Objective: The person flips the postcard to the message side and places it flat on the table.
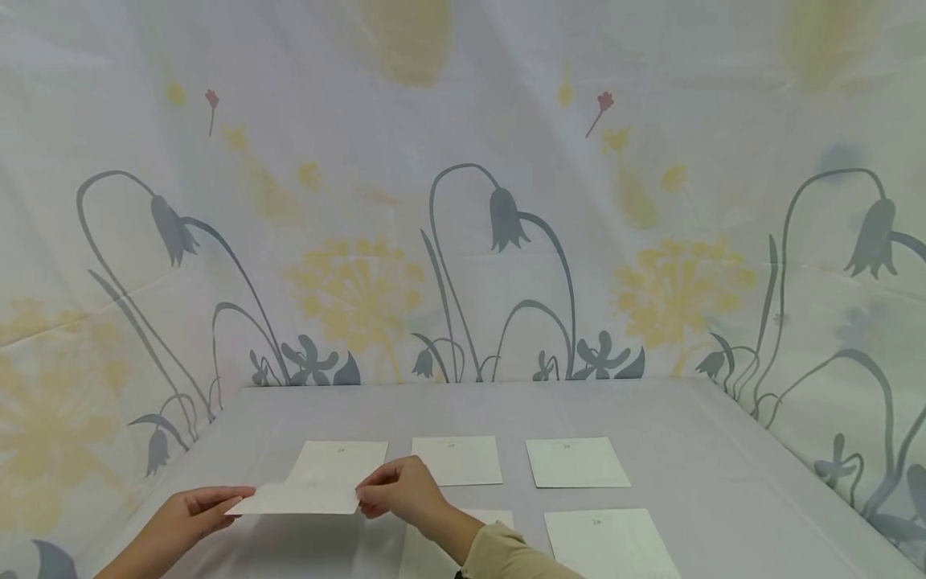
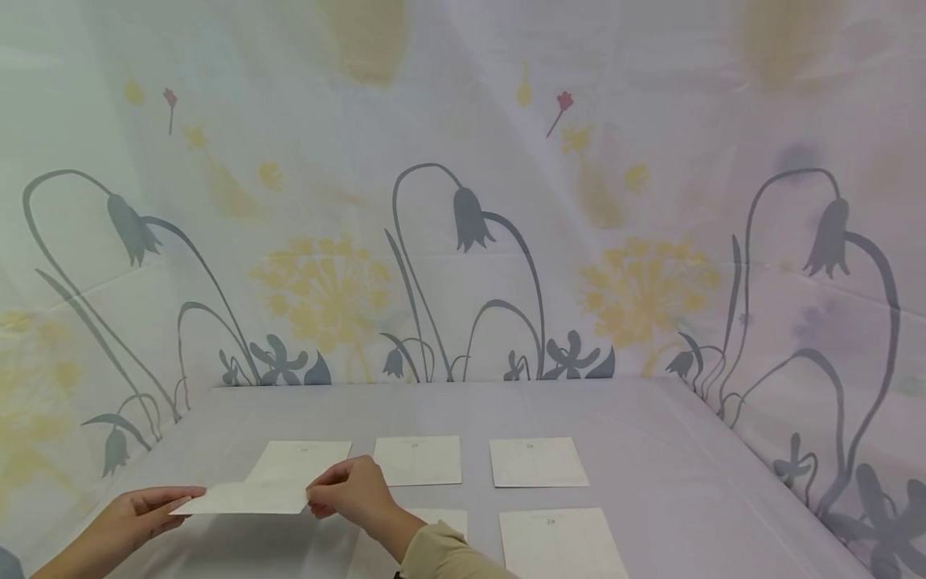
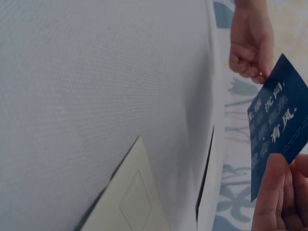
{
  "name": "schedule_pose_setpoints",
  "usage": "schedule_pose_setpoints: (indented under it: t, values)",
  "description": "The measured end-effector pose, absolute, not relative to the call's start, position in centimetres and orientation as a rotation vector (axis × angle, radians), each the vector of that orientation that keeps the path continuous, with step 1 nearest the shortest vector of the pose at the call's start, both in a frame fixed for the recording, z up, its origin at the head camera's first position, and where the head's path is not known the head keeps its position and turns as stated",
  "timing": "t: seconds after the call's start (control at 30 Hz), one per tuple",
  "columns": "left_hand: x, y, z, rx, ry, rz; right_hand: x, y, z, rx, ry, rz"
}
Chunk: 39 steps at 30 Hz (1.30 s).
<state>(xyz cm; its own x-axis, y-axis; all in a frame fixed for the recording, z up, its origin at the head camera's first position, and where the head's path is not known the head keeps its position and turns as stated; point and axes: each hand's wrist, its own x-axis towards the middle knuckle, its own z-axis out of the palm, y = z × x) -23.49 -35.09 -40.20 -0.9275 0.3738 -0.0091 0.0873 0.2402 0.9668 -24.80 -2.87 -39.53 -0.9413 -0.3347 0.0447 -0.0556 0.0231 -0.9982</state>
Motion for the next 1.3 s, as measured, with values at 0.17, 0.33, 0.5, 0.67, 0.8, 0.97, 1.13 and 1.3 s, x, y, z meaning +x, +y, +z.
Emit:
schedule_pose_setpoints:
  t: [0.17, 0.33, 0.5, 0.67, 0.8, 0.97, 1.13, 1.3]
  values:
    - [-23.5, -35.1, -40.2, 0.267, 2.267, 1.736, -24.6, -2.7, -39.3, -0.455, 2.085, -1.991]
    - [-23.7, -34.8, -40.2, 0.172, 2.289, 1.737, -24.5, -2.7, -39.3, -0.482, 2.096, -1.987]
    - [-23.8, -34.3, -40.3, 0.134, 2.359, 1.705, -24.6, -2.9, -39.8, -0.487, 2.094, -2.018]
    - [-23.8, -34.0, -40.4, 0.103, 2.392, 1.668, -24.3, -3.1, -40.2, -0.491, 2.127, -1.969]
    - [-23.9, -33.6, -40.6, 0.018, 2.443, 1.582, -23.9, -3.0, -40.2, -0.467, 2.170, -1.880]
    - [-23.9, -33.2, -40.9, 0.009, 2.459, 1.508, -23.6, -3.1, -40.5, -0.428, 2.243, -1.775]
    - [-23.8, -32.9, -41.2, -0.005, 2.458, 1.457, -23.5, -3.3, -40.9, -0.395, 2.316, -1.675]
    - [-23.7, -32.7, -41.4, 0.001, 2.410, 1.444, -23.5, -3.3, -41.0, -0.370, 2.347, -1.597]
